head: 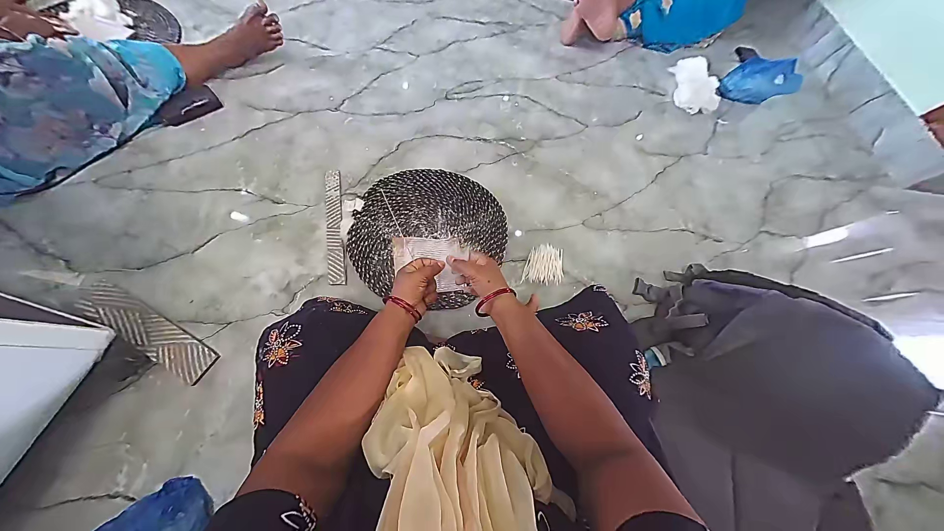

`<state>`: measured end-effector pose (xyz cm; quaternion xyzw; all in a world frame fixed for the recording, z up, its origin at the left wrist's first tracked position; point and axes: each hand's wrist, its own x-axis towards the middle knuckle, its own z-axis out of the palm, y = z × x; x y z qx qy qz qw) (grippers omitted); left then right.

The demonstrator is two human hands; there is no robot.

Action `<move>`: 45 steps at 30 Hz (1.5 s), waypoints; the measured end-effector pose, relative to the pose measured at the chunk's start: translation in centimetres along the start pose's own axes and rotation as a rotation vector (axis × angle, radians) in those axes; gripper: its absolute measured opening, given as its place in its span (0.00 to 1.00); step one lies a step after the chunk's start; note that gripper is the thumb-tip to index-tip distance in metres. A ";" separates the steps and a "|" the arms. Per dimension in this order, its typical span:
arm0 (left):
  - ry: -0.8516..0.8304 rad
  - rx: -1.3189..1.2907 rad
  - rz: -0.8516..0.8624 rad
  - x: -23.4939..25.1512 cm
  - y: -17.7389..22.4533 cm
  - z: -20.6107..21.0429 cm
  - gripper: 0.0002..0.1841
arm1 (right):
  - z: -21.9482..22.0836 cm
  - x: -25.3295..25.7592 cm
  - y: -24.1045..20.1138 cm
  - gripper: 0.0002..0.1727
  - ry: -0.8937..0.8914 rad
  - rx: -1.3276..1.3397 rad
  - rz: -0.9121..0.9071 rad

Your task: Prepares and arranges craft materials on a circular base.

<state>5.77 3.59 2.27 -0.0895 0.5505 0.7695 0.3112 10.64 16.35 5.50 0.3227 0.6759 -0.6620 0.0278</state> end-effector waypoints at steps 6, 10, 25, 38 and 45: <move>-0.004 -0.013 0.008 0.1 -0.1 -0.1 0.08 | 0.0 -0.2 -0.5 0.18 0.044 0.039 0.060; -0.006 -0.011 0.005 0.1 -0.2 -0.1 0.09 | 0.1 -0.4 -0.5 0.19 0.003 0.028 0.075; -0.013 0.021 -0.025 0.0 0.0 0.0 0.09 | 0.1 0.0 -0.2 0.11 0.021 -0.012 0.051; 0.022 0.002 -0.035 -0.2 0.1 0.3 0.09 | 0.1 0.4 0.2 0.15 0.012 -0.047 0.048; -0.007 0.006 -0.041 0.1 -0.1 0.1 0.17 | 0.1 0.6 0.3 0.12 0.018 -0.067 0.027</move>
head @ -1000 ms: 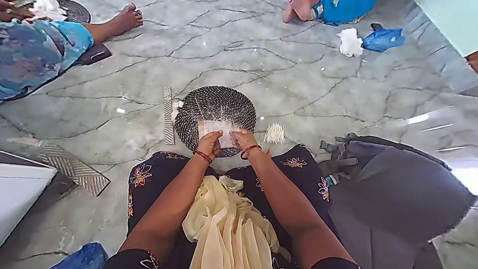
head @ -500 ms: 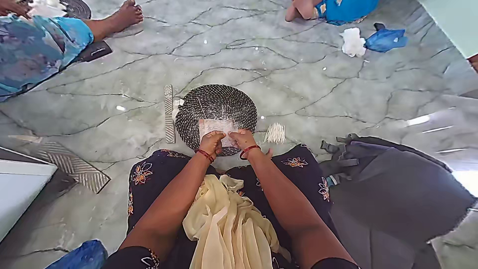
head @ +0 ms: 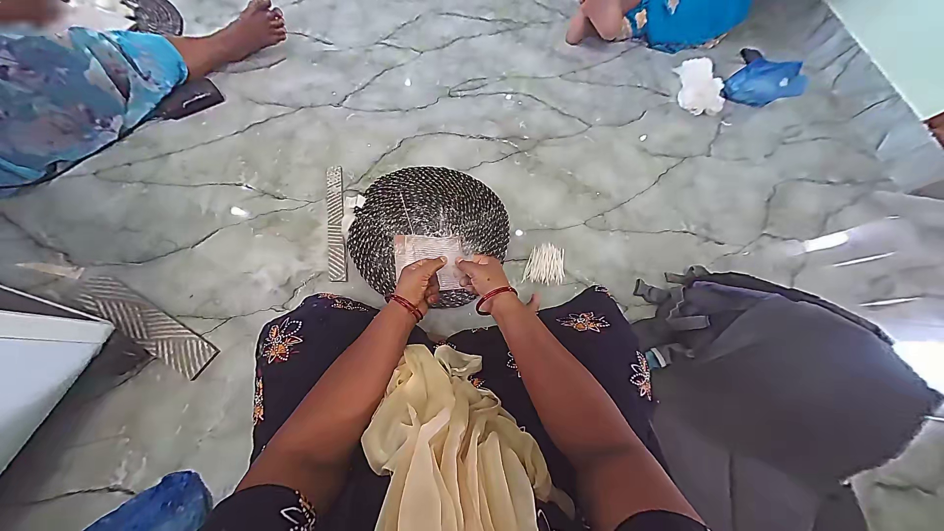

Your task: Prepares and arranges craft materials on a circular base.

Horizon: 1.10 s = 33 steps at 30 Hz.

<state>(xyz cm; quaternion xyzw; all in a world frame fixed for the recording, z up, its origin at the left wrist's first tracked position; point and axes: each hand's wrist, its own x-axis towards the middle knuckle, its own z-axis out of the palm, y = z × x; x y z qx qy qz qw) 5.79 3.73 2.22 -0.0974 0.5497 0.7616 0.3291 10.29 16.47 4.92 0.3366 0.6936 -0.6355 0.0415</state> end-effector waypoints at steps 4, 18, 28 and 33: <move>0.043 0.058 0.010 -0.2 0.0 0.2 0.08 | 0.0 -0.3 -0.2 0.11 0.011 -0.014 0.000; 0.094 0.006 0.003 0.1 0.2 0.1 0.10 | -0.7 -0.7 -1.0 0.25 -0.023 0.079 0.119; 0.042 -0.017 -0.065 0.3 0.3 -0.2 0.25 | -0.7 -0.5 -0.7 0.18 -0.009 0.036 0.025; -0.036 -0.016 -0.099 0.0 0.1 0.0 0.17 | -0.7 -0.4 -0.4 0.22 -0.045 -0.078 -0.068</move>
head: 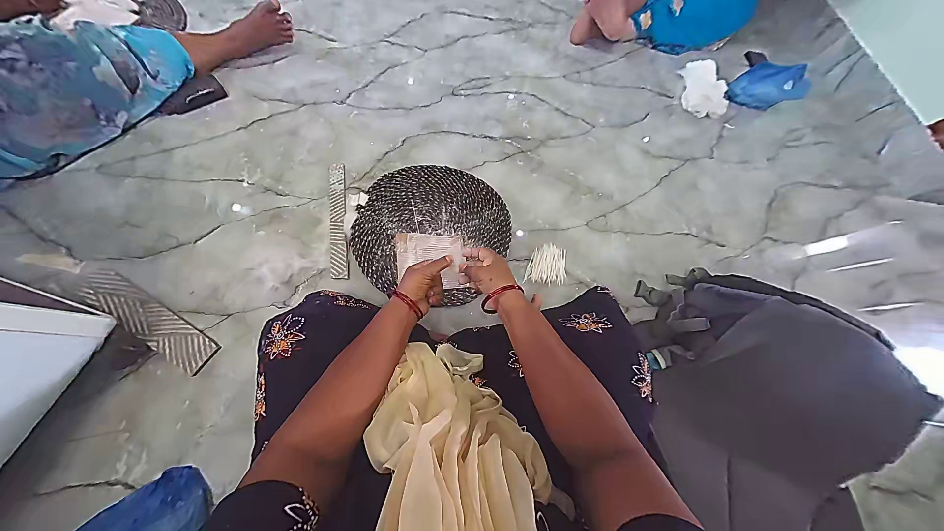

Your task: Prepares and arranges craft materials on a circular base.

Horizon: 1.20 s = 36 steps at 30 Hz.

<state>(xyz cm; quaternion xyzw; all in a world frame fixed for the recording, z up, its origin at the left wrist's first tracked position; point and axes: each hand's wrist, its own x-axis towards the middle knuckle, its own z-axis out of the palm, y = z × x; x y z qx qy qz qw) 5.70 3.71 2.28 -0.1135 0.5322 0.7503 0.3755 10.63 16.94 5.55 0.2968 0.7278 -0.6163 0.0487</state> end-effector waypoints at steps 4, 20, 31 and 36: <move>0.015 0.032 0.040 -0.1 0.1 0.1 0.06 | 0.1 0.1 -0.1 0.23 -0.027 -0.098 -0.042; 0.075 0.034 0.039 0.3 -0.2 -0.1 0.05 | 0.2 0.4 0.3 0.12 0.046 -0.075 -0.023; 0.045 0.009 -0.012 0.5 0.0 -0.4 0.23 | 0.0 0.6 0.3 0.12 0.072 0.030 0.033; 0.056 -0.030 -0.024 0.6 0.3 -0.5 0.24 | -0.3 0.5 -0.1 0.12 0.117 0.105 0.057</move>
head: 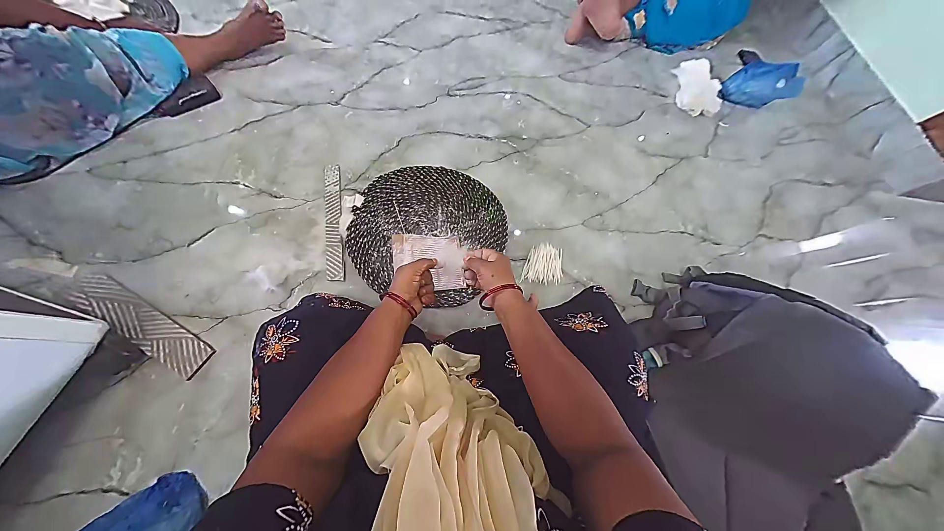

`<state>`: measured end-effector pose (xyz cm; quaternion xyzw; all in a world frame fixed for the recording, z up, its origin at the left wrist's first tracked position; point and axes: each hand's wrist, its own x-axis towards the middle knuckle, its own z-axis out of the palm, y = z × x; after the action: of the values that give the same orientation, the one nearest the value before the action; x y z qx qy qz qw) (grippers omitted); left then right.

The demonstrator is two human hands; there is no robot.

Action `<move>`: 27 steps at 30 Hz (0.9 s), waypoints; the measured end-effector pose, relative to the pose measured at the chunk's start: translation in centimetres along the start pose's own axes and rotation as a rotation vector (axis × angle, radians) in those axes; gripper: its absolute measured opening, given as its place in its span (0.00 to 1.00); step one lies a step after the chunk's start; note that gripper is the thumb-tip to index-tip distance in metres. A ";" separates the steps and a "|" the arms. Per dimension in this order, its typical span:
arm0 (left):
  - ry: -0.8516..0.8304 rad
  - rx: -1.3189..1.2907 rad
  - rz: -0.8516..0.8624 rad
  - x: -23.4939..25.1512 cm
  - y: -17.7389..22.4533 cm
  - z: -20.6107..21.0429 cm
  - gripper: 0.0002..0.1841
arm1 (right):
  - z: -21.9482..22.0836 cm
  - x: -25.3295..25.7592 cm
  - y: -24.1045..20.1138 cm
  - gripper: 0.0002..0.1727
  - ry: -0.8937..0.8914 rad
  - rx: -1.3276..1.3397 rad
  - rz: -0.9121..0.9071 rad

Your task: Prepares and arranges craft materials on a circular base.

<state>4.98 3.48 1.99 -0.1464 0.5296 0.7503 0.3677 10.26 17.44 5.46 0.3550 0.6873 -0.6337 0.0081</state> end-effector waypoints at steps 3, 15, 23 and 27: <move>0.031 0.013 0.019 -0.2 0.0 0.2 0.16 | 0.0 0.0 0.0 0.11 0.029 0.015 0.007; 0.219 0.076 0.050 0.4 0.5 -0.2 0.10 | 0.2 1.0 0.6 0.13 0.091 -0.120 -0.030; 0.382 0.491 0.041 4.8 0.6 -1.8 0.14 | 3.4 6.3 1.7 0.16 0.052 -0.386 0.068; 0.414 0.678 -0.009 5.9 1.3 -2.1 0.18 | 4.9 8.0 2.5 0.16 0.032 -0.593 0.029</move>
<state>-0.40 3.69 -1.57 -0.1671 0.8095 0.4859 0.2842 3.38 16.80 -1.33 0.3567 0.8374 -0.3994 0.1097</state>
